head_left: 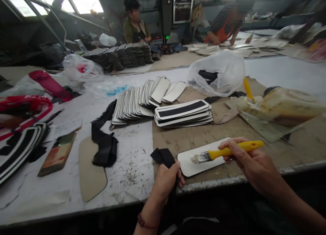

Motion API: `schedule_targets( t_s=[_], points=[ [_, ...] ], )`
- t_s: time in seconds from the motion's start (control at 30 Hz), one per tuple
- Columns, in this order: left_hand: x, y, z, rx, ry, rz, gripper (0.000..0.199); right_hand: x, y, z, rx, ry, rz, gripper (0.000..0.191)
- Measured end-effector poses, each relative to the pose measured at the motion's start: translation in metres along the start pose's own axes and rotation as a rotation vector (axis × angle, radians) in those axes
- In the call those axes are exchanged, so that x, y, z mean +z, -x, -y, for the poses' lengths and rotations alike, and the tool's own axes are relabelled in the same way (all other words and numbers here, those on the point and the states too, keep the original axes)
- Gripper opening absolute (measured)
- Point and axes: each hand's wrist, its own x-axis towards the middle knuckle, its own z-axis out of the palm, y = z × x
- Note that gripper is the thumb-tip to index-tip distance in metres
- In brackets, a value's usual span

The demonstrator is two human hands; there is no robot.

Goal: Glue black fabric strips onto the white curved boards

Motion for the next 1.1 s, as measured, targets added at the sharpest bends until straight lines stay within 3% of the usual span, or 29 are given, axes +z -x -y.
schedule_targets(
  t_s=[0.13, 0.3, 0.63, 0.93, 1.1],
  points=[
    [-0.002, 0.000, 0.001, 0.012, 0.020, 0.022, 0.035, 0.020, 0.007, -0.002, -0.020, -0.090, 0.009, 0.032],
    [-0.003, 0.001, 0.000, 0.028, 0.031, 0.037, 0.035, 0.027, 0.009, 0.002, -0.016, -0.046, 0.007, 0.034],
    [-0.004, -0.001, 0.005, 0.050, -0.008, 0.031, 0.036, 0.013, 0.009, 0.006, -0.086, 0.091, -0.095, 0.036],
    [-0.003, -0.001, 0.007, 0.075, -0.026, 0.022, 0.036, 0.027, 0.014, 0.009, -0.103, 0.028, -0.048, 0.034],
    [-0.003, -0.001, 0.009, 0.089, -0.040, 0.016, 0.037, 0.005, 0.011, -0.002, -0.150, 0.200, -0.171, 0.036]
  ],
)
